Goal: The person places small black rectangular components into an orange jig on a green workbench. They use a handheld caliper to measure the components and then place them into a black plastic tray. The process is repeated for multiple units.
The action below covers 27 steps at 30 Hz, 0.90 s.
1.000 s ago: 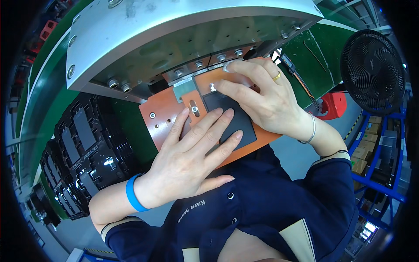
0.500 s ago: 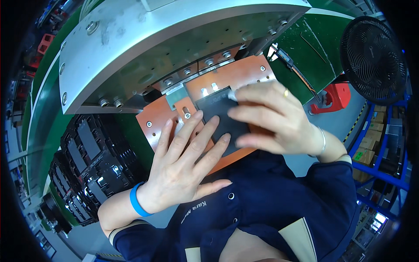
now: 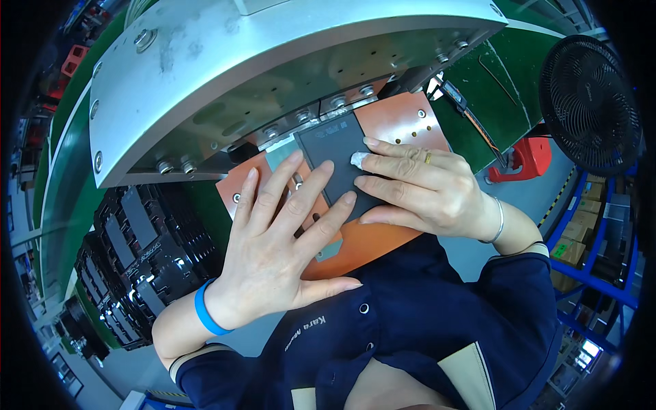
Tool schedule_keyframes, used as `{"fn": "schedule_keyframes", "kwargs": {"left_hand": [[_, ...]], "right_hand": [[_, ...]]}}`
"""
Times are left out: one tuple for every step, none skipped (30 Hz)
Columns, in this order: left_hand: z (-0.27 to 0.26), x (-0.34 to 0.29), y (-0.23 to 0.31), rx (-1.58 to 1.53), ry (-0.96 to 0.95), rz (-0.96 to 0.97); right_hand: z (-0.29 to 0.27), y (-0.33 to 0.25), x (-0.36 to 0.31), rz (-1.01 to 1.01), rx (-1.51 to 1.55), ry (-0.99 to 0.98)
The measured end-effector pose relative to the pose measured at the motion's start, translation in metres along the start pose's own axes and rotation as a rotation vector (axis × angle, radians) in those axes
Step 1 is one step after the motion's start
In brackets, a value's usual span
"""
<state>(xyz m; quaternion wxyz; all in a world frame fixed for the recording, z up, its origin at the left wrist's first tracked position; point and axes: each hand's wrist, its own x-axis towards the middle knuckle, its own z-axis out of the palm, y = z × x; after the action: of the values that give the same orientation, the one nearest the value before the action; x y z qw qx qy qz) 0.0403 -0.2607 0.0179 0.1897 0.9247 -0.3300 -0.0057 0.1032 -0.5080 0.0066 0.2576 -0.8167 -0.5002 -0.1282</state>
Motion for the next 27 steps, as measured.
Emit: {"fn": "schedule_keyframes", "kwargs": {"left_hand": [[0.0001, -0.0002, -0.0007, -0.008, 0.003, 0.001], [0.0009, -0.0001, -0.0012, -0.021, 0.008, 0.0], [0.0021, -0.0001, -0.0017, -0.034, 0.013, 0.0], [0.0029, 0.0001, -0.0018, -0.047, 0.021, -0.002], [0.0029, 0.0002, -0.0021, -0.048, 0.019, 0.0], [0.0025, 0.0003, -0.0023, -0.05, 0.016, 0.001], [0.0022, 0.0004, -0.0024, -0.052, 0.015, 0.003], [0.0018, 0.0006, -0.0025, -0.055, 0.013, 0.003], [0.0011, 0.0008, -0.0026, -0.057, 0.012, 0.004], [0.0007, 0.0009, -0.003, -0.059, 0.007, 0.005], [0.0006, 0.0011, -0.0033, -0.057, 0.006, 0.003], [0.0007, 0.0015, -0.0034, -0.055, 0.004, 0.002], [0.0008, 0.0014, -0.0032, -0.053, 0.0, 0.0], [0.0006, 0.0014, -0.003, -0.056, 0.0, -0.003], [0.0002, 0.0015, -0.0029, -0.058, 0.0, -0.005], [0.0001, 0.0015, -0.0027, -0.061, 0.0, -0.008], [0.0002, 0.0015, -0.0028, -0.06, 0.001, -0.007], [0.0003, 0.0015, -0.003, -0.06, 0.002, -0.006], [0.0004, 0.0015, -0.0034, -0.059, 0.003, -0.005], [0.0004, 0.0015, -0.0037, -0.058, 0.005, -0.003], [0.0004, 0.0014, -0.0038, -0.057, 0.007, -0.002], [0.0004, 0.0014, -0.0041, -0.055, 0.009, 0.0], [0.0006, 0.0014, -0.0043, -0.053, 0.011, 0.0], [0.0008, 0.0014, -0.0044, -0.051, 0.013, 0.0], [0.0009, 0.0018, -0.0047, -0.049, 0.016, 0.001], [0.0008, 0.002, -0.0047, -0.047, 0.018, 0.002], [0.0003, 0.002, -0.0045, -0.045, 0.02, 0.003]], "right_hand": [[-0.0001, 0.0005, 0.0006, 0.0, 0.005, 0.001], [-0.0001, 0.001, 0.0006, 0.003, 0.008, -0.001], [-0.0001, 0.0015, 0.0004, 0.006, 0.011, -0.003], [-0.0006, 0.0023, 0.0006, 0.006, 0.014, -0.006], [-0.0007, 0.0028, 0.0009, 0.003, 0.022, -0.004], [-0.0006, 0.0031, 0.001, 0.0, 0.03, -0.003], [-0.0011, 0.0032, 0.0013, -0.002, 0.038, -0.002], [-0.002, 0.0031, 0.0019, 0.0, 0.043, -0.01], [-0.0032, 0.0028, 0.0025, 0.003, 0.047, -0.018], [-0.0034, 0.0025, 0.0028, 0.008, 0.052, -0.023], [-0.0029, 0.0027, 0.0027, 0.015, 0.06, -0.025], [-0.0032, 0.0029, 0.0029, 0.016, 0.064, -0.026], [-0.0032, 0.0026, 0.0025, 0.019, 0.07, -0.026], [-0.0031, 0.0027, 0.0026, 0.022, 0.075, -0.027], [-0.0029, 0.0031, 0.0034, 0.019, 0.077, -0.025], [-0.0031, 0.0033, 0.0042, 0.014, 0.079, -0.023], [-0.0032, 0.0035, 0.0046, 0.01, 0.08, -0.022], [-0.003, 0.0037, 0.0044, 0.011, 0.083, -0.023], [-0.0027, 0.0042, 0.0045, 0.01, 0.085, -0.025], [-0.0027, 0.0046, 0.0046, 0.009, 0.086, -0.027], [-0.0029, 0.0048, 0.0047, 0.009, 0.085, -0.029], [-0.0031, 0.0049, 0.0049, 0.009, 0.084, -0.03], [-0.0033, 0.0051, 0.0052, 0.008, 0.083, -0.031], [-0.0037, 0.0053, 0.0057, 0.006, 0.086, -0.035], [-0.0044, 0.0058, 0.0063, 0.005, 0.088, -0.038], [-0.0049, 0.0063, 0.0068, 0.003, 0.09, -0.042], [-0.005, 0.0064, 0.0069, 0.003, 0.092, -0.041]]}}
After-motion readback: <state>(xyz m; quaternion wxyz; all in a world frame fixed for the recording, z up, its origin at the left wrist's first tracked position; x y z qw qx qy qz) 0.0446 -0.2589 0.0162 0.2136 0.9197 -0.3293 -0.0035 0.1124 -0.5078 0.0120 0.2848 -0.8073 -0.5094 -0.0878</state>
